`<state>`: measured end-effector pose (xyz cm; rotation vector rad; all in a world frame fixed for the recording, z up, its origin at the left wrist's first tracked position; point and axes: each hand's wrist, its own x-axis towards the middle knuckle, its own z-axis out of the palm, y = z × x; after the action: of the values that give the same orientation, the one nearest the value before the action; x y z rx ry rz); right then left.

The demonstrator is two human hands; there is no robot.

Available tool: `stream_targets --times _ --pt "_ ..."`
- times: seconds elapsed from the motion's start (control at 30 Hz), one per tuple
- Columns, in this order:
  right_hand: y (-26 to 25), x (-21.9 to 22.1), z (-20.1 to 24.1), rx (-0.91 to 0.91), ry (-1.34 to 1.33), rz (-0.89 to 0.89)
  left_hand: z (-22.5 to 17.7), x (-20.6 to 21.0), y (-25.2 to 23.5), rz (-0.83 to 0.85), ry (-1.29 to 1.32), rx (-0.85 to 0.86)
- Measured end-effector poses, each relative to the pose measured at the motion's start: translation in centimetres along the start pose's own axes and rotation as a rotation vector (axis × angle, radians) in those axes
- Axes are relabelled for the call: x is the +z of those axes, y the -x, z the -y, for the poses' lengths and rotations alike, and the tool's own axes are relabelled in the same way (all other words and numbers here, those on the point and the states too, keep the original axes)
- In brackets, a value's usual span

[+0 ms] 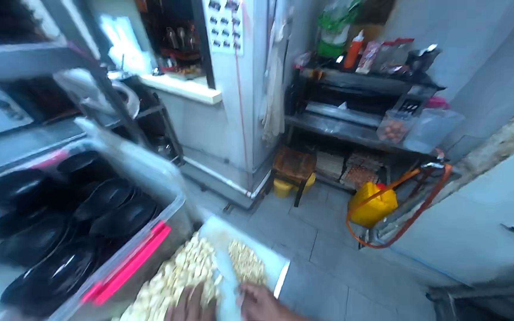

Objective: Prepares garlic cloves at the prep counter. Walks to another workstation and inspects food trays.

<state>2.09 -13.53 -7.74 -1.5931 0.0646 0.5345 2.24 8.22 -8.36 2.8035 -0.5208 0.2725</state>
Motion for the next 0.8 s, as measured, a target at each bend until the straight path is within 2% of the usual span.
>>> stream_targets --times 0.1,0.17,0.5,0.63,0.8 --pt "0.2 -0.1 0.9 0.054 0.022 0.051 1.1 1.6 0.7 -0.146 -0.028 0.044" --pt "-0.1 -0.1 1.0 0.044 0.004 0.053 1.6 1.1 1.0 -0.159 -0.022 0.048" --pt "-0.1 -0.1 0.3 0.032 -0.101 0.029 2.7 -3.6 5.4 -0.281 0.039 -0.200" --pt "0.1 0.2 0.1 0.017 -0.073 0.013 4.3 -6.7 10.4 -0.247 0.104 -0.401" --pt "-0.1 0.3 -0.2 -0.004 -0.096 -0.007 3.0 -8.2 15.5 0.014 0.204 -0.685"
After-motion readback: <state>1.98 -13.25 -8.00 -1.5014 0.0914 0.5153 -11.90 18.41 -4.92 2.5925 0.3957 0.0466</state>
